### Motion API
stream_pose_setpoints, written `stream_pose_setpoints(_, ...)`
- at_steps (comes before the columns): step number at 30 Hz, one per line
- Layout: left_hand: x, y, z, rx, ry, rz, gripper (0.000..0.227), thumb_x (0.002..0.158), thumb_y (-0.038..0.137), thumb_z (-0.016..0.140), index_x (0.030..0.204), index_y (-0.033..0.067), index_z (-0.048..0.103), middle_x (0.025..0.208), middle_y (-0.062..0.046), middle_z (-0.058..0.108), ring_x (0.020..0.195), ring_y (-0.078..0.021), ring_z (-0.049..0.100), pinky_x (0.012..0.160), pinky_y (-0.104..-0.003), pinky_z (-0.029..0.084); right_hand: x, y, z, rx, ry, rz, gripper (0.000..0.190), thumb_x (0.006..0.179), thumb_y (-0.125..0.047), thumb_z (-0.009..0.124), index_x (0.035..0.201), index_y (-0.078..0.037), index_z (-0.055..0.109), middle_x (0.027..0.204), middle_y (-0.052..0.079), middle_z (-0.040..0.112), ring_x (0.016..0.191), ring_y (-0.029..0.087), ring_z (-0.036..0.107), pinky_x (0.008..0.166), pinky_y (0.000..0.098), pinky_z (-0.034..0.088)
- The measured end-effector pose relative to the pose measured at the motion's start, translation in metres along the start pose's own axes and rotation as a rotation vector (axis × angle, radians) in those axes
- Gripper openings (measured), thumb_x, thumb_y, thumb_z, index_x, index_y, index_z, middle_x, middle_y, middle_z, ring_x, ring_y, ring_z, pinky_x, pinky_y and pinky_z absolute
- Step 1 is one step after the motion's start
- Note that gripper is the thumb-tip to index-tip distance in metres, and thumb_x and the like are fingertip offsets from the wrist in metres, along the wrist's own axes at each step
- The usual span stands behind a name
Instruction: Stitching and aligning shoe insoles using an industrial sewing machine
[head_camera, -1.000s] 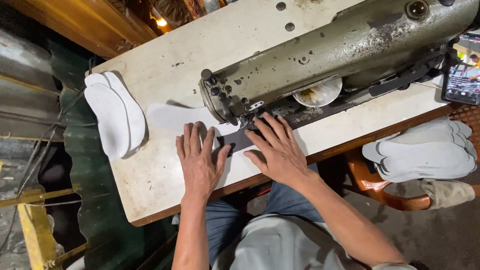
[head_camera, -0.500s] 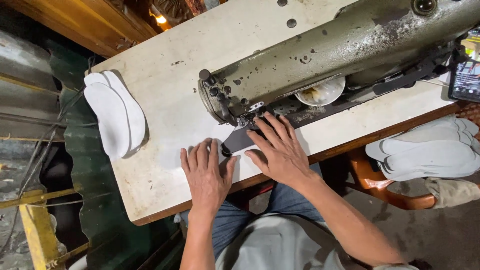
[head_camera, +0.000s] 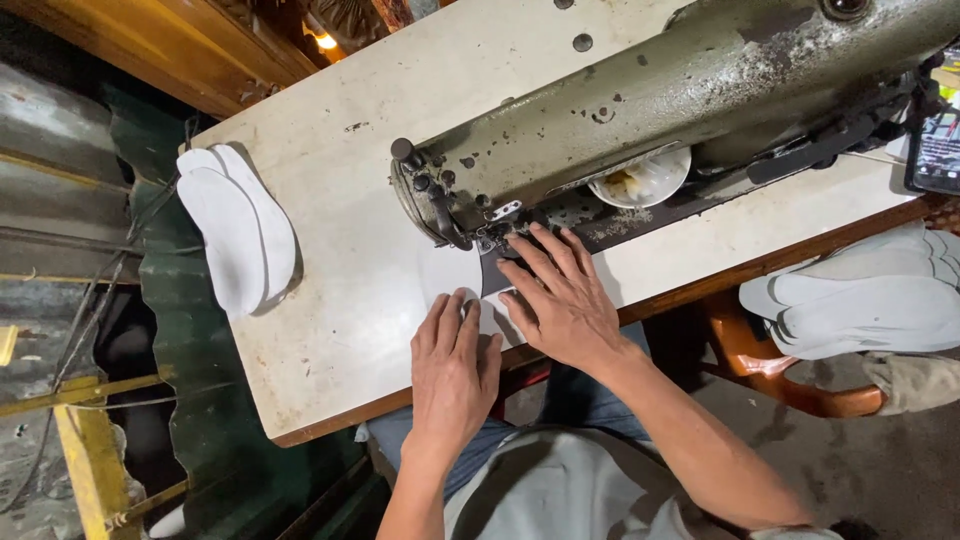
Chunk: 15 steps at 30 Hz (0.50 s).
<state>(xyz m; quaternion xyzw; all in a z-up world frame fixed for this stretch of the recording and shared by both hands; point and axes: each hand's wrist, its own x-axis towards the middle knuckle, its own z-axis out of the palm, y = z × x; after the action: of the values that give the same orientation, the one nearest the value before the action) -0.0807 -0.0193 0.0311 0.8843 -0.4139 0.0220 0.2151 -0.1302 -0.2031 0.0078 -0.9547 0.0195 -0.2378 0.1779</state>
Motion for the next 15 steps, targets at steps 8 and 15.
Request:
stream_pose_setpoints(8, 0.002, -0.003, 0.0, -0.095, -0.049, 0.026, 0.038, 0.101, 0.014, 0.056, 0.136, -0.0021, 0.059, 0.149, -0.019, 0.054, 0.141, -0.0397, 0.045, 0.114, -0.055, 0.035, 0.0, 0.0, -0.002, -0.002, 0.011, -0.004, 0.035, 0.104, -0.031, 0.057, 0.127, -0.007, 0.069, 0.149, 0.013, 0.056, 0.142, 0.034, 0.045, 0.12, 0.0543, 0.033)
stream_pose_setpoints(15, 0.002, -0.014, -0.001, -0.11, -0.06, 0.032, 0.04, 0.103, 0.017, 0.056, 0.142, 0.0075, 0.057, 0.156, -0.019, 0.045, 0.15, -0.0391, 0.035, 0.121, -0.056, 0.027, -0.003, 0.003, -0.001, 0.009, -0.028, -0.043, 0.035, 0.103, -0.031, 0.058, 0.129, -0.011, 0.069, 0.148, 0.015, 0.056, 0.144, 0.035, 0.043, 0.122, 0.056, 0.028)
